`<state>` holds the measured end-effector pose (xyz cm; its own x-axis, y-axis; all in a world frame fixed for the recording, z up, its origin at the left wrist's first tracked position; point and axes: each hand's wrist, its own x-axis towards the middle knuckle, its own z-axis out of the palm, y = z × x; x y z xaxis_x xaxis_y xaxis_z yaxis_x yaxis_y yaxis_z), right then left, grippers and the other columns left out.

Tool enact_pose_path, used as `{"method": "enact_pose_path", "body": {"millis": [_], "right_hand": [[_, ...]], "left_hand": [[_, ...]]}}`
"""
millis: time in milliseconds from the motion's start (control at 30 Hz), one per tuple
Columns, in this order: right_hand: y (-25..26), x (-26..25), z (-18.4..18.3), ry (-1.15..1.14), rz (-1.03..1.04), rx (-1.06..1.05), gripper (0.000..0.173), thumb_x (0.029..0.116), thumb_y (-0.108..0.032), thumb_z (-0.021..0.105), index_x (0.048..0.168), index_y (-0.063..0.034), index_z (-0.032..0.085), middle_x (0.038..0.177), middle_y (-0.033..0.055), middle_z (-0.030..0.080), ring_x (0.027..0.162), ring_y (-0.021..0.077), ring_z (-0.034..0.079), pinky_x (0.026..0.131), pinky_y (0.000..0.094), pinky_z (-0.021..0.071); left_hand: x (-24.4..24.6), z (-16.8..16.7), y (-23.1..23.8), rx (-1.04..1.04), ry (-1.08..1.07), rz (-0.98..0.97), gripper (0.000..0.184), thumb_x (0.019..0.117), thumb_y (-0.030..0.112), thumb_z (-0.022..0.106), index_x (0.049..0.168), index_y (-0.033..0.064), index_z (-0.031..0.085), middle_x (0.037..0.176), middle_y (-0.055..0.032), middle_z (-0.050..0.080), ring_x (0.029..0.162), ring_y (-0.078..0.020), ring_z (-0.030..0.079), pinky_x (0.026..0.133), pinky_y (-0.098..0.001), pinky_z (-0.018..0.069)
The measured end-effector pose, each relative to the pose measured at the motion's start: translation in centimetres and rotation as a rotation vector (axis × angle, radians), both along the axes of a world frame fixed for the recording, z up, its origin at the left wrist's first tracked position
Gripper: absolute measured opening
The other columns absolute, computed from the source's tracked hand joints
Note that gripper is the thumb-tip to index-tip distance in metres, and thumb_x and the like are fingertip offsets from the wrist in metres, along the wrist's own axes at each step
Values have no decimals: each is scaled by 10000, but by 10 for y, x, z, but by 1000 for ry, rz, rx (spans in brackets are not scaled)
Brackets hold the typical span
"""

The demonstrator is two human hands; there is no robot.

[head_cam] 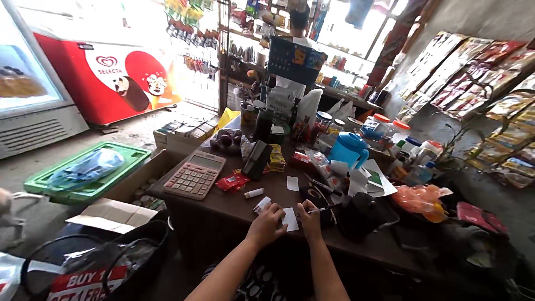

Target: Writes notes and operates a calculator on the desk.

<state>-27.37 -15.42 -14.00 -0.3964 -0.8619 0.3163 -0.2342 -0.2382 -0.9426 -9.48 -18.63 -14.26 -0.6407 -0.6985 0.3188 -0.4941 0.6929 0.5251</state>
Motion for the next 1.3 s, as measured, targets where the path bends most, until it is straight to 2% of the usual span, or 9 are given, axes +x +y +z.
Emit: {"method": "enact_pose_path", "body": {"millis": [433, 667, 833, 1300], "right_hand": [[-1, 0, 0, -46, 19, -19, 264, 937, -80, 599, 682, -90, 530, 586, -57, 495, 525, 26, 486, 526, 208, 441], [0, 1, 5, -79, 24, -36, 288, 932, -53, 597, 660, -103, 515, 574, -69, 488, 519, 10, 478, 523, 183, 428], [-2, 1, 4, -84, 36, -25, 288, 932, -59, 604, 661, -101, 514, 571, -65, 493, 513, 9, 478, 516, 180, 429], [-1, 1, 3, -33, 18, -16, 257, 939, -86, 600, 690, -89, 538, 596, -57, 523, 530, 15, 501, 527, 187, 444]], "left_hand": [[-1, -7, -1, -73, 55, 18, 328, 922, 346, 682, 1115, 89, 747, 1219, -106, 691, 1213, -311, 617, 1026, -451, 515], [-3, -8, 6, -208, -51, 34, 323, 969, 264, 580, 1181, 69, 726, 1260, -121, 680, 1240, -314, 614, 1039, -430, 512], [-4, -16, 7, -332, -35, 65, 305, 957, 237, 567, 1156, 80, 736, 1216, -102, 701, 1207, -286, 645, 1009, -401, 538], [-3, -15, 8, -317, -60, 52, 323, 994, 237, 520, 1188, 78, 723, 1254, -102, 689, 1245, -271, 626, 1050, -382, 512]]}}
